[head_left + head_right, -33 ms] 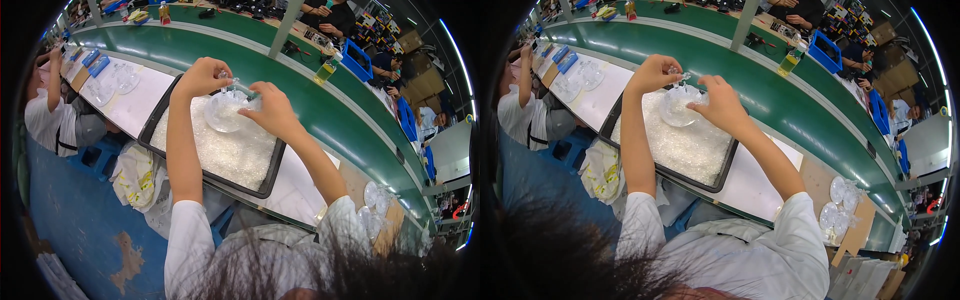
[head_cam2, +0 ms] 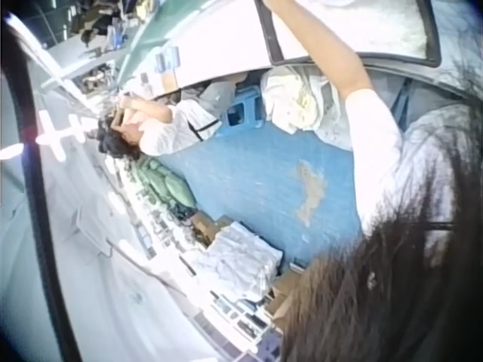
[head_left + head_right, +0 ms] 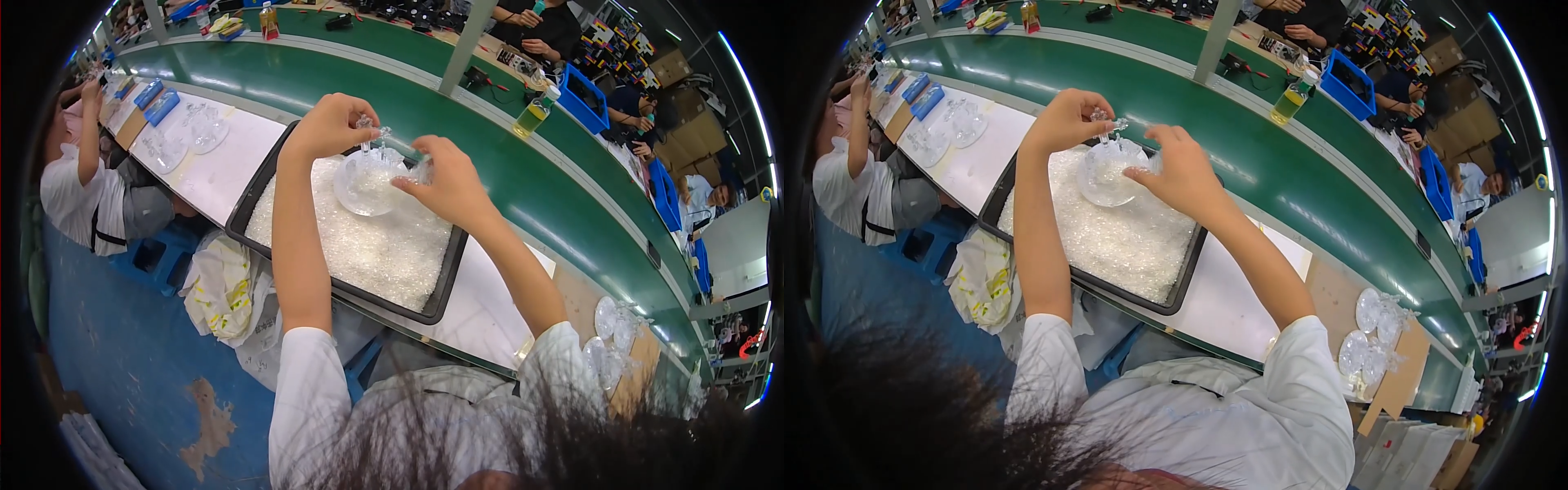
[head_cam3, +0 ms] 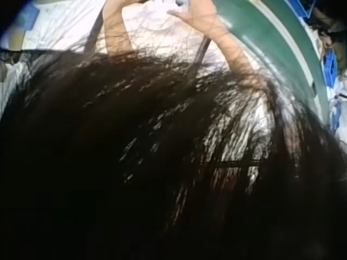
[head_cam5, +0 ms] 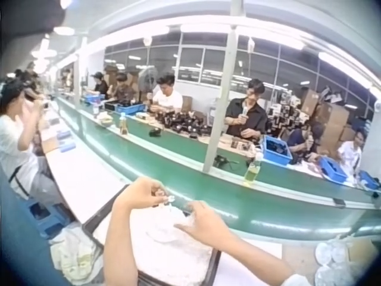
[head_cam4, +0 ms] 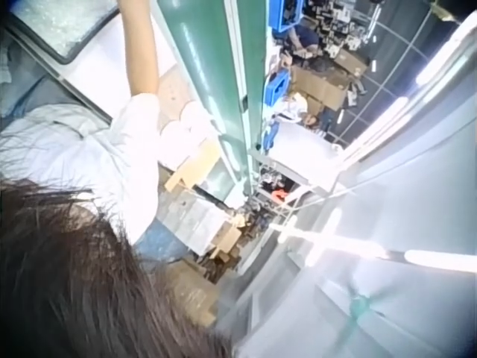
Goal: Applying adhesive to a decorative light component with a brush and dipping it into a tray of clear beads.
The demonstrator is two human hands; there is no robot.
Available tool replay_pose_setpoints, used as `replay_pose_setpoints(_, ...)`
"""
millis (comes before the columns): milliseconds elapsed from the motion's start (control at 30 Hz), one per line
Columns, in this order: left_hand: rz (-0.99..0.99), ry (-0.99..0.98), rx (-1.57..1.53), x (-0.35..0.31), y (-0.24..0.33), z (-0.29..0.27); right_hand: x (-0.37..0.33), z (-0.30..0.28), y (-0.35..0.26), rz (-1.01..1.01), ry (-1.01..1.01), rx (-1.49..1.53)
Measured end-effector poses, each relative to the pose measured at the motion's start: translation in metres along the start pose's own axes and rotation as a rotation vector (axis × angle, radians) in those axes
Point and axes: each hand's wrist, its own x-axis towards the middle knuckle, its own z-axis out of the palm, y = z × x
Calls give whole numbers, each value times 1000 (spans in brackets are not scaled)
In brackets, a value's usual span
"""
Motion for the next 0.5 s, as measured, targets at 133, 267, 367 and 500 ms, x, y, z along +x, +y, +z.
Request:
replay_pose_setpoints(133,15,16,-28,-2,0,-4,-24,18,34,152,-230,9)
replay_pose_setpoints(267,16,42,-26,-10,0,-13,-45,51,36,-53,-383,-157)
replay_pose_setpoints(367,-54,-2,-115,-10,0,-17,-45,62,33,-76,-512,-293)
replay_pose_setpoints(500,-11,-76,-195,-6,-3,-13,-43,54,50,-82,-602,-75)
